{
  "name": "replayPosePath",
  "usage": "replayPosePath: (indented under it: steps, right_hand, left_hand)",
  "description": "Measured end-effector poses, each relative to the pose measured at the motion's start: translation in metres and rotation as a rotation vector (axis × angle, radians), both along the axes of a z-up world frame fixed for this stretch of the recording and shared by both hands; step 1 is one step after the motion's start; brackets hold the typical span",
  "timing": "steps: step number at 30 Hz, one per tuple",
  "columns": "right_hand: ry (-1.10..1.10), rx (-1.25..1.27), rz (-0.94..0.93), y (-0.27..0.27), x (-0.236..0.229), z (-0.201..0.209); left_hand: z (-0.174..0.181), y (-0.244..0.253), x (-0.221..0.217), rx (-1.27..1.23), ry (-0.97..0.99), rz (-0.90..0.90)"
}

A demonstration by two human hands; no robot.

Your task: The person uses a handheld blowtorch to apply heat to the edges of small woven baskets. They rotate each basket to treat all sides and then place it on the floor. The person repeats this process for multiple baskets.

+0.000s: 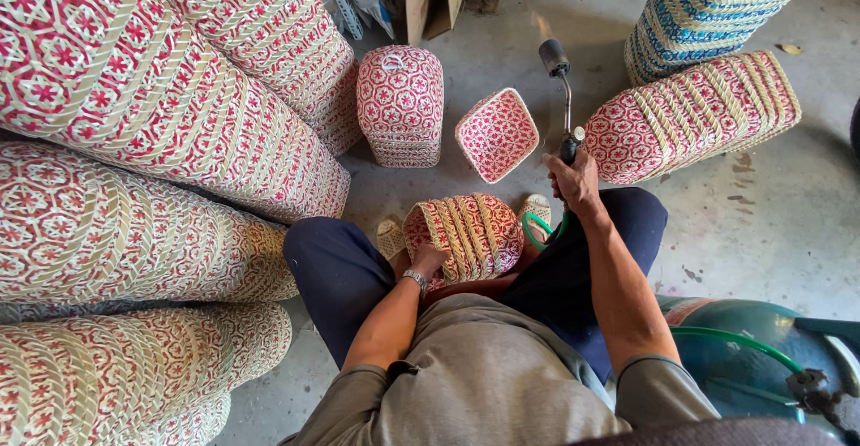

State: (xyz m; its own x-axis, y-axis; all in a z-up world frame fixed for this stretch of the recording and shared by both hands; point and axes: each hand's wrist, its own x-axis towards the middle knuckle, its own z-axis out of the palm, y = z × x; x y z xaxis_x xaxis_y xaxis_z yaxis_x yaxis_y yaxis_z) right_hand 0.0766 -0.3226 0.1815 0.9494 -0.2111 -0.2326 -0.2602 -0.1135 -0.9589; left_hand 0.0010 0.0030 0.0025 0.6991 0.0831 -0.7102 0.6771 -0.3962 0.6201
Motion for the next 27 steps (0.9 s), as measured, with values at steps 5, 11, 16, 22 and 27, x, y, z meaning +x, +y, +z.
replayPosePath:
  steps: [5,11,16,22,27]
  right_hand:
    - [-0.033,-0.007,0.015,-0.001,0.0,0.001]
    - [-0.037,-0.038,0.018,0.0,0.0,0.005]
    - [-0.052,-0.002,0.018,-0.005,-0.001,-0.003]
    - [-0.066,0.052,-0.057,-0.007,0.012,-0.048]
    - [0.063,-0.056,-0.101,-0.003,0.025,-0.064]
  left_hand:
    - [-0.001,0.0,-0.002,-0.059,-0.059,0.01]
    - [0.003,0.002,-0.004,-0.109,-0.031,0.032]
    - [0.01,-0.002,0.0,-0.043,-0.041,-0.006]
    - [0.027,0.0,-0.009,-0.255,-0.05,0.168]
    - [0.045,-0.01,-0.006,-0.489,-0.104,0.11]
